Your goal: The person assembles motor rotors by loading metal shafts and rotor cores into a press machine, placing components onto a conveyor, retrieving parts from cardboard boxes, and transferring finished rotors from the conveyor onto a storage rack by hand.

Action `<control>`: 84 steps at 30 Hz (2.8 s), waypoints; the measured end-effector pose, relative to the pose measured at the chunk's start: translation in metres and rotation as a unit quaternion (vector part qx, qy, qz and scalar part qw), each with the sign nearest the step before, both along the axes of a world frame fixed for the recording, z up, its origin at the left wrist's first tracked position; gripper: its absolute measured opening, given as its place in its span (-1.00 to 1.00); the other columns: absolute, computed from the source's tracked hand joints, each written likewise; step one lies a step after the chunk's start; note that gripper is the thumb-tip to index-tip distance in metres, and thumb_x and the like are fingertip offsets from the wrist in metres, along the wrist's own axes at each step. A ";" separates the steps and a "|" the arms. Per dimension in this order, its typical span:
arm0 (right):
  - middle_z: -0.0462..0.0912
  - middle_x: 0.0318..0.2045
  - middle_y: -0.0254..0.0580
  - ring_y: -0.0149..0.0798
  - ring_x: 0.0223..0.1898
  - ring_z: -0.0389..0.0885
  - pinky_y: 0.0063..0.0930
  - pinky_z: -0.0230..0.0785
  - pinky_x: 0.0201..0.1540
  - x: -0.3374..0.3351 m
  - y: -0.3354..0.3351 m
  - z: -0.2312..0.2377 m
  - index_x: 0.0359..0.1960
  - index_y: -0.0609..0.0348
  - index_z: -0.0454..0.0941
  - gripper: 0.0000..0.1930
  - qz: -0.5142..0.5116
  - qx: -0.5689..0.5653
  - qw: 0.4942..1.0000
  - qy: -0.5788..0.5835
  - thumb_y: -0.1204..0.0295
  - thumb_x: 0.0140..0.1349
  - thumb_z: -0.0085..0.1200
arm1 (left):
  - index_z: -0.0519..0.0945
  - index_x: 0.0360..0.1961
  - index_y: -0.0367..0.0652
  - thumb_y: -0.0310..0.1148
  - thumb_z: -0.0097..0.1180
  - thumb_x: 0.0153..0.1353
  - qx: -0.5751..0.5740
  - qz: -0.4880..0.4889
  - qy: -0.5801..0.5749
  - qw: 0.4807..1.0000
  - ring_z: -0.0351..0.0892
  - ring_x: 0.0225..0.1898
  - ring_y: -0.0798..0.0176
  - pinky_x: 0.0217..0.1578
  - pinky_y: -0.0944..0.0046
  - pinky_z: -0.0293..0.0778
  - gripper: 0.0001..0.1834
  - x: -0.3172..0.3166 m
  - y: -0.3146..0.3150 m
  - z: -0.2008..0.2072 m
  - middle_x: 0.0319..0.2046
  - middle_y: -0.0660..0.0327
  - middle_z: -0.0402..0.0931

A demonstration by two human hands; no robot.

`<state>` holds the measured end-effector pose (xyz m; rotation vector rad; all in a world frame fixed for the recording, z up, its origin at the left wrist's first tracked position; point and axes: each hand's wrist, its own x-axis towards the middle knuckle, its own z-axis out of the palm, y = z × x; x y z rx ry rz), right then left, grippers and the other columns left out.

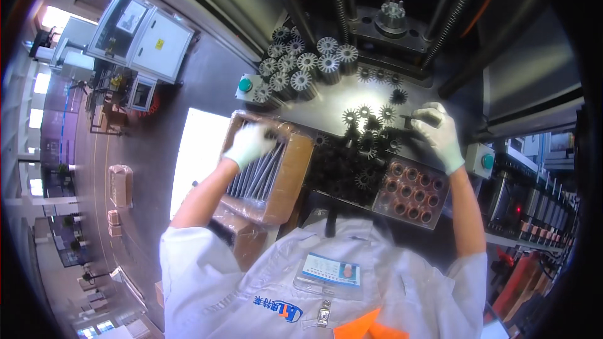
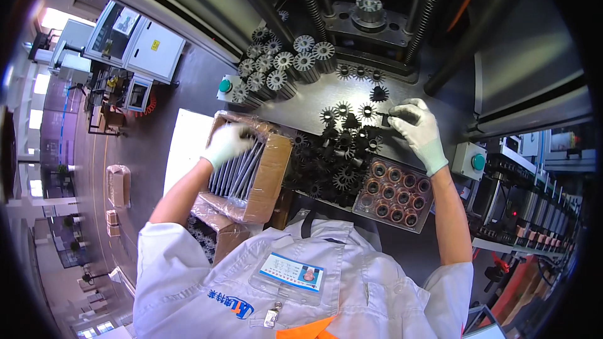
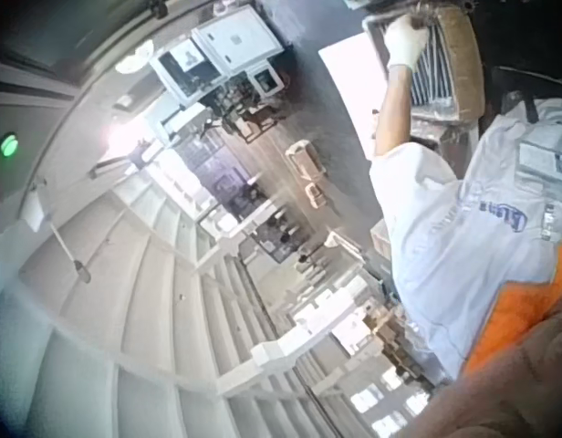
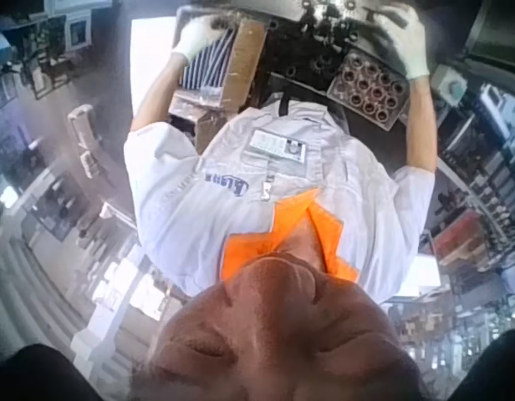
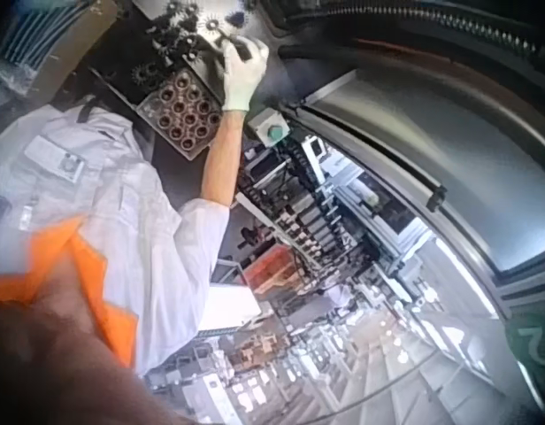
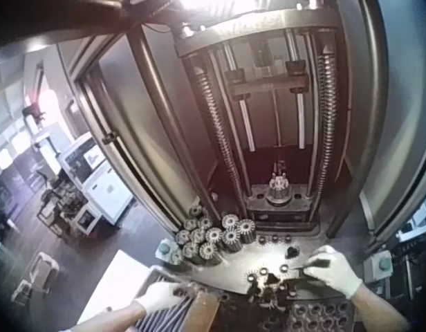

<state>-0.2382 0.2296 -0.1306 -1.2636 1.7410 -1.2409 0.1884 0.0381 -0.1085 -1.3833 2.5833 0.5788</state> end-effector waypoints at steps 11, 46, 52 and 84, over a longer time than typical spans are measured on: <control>0.64 -0.34 -0.37 -0.56 -0.39 0.55 -0.66 0.43 -0.31 0.011 -0.126 0.080 0.10 0.29 0.59 -0.68 -0.112 -0.137 0.980 -0.096 0.57 0.32 0.11 | 0.60 -0.20 -0.22 -0.20 0.26 -0.04 -0.020 0.066 -0.040 0.997 0.62 -0.10 -0.18 -0.08 -0.07 0.53 -0.60 0.045 0.039 -0.126 -0.11 -0.12 0.54; 0.55 -0.09 0.00 0.07 -0.08 0.61 -0.12 0.50 -0.03 0.021 -0.044 0.065 0.16 -0.14 0.57 -0.65 -0.068 -0.077 0.959 0.264 0.37 0.34 0.01 | 0.61 -0.01 -0.23 -0.29 0.23 0.32 0.217 0.080 0.462 0.856 0.42 -0.51 0.54 -0.50 0.43 0.35 -0.70 -0.190 -0.017 0.090 -0.53 0.39 0.48; 0.58 -0.17 0.02 0.12 -0.16 0.61 -0.11 0.49 -0.09 0.021 0.117 0.046 0.03 0.09 0.63 -0.72 -0.113 0.039 0.953 0.277 0.43 0.31 0.06 | 0.61 -0.17 -0.23 -0.32 0.13 0.39 0.241 0.013 0.621 0.746 0.30 -0.59 0.59 -0.59 0.49 0.25 -0.82 -0.339 -0.051 0.150 -0.54 0.45 0.42; 0.64 0.03 0.16 0.07 0.05 0.64 -0.16 0.46 0.14 -0.065 0.170 0.029 0.09 0.24 0.53 -0.64 -0.103 0.116 0.870 0.467 0.48 0.29 -0.13 | 0.55 0.14 -0.21 -0.17 0.07 0.40 0.307 -0.427 0.267 0.807 0.67 -0.04 -0.06 0.00 0.09 0.56 -0.58 -0.217 0.234 0.017 -0.06 -0.04 0.65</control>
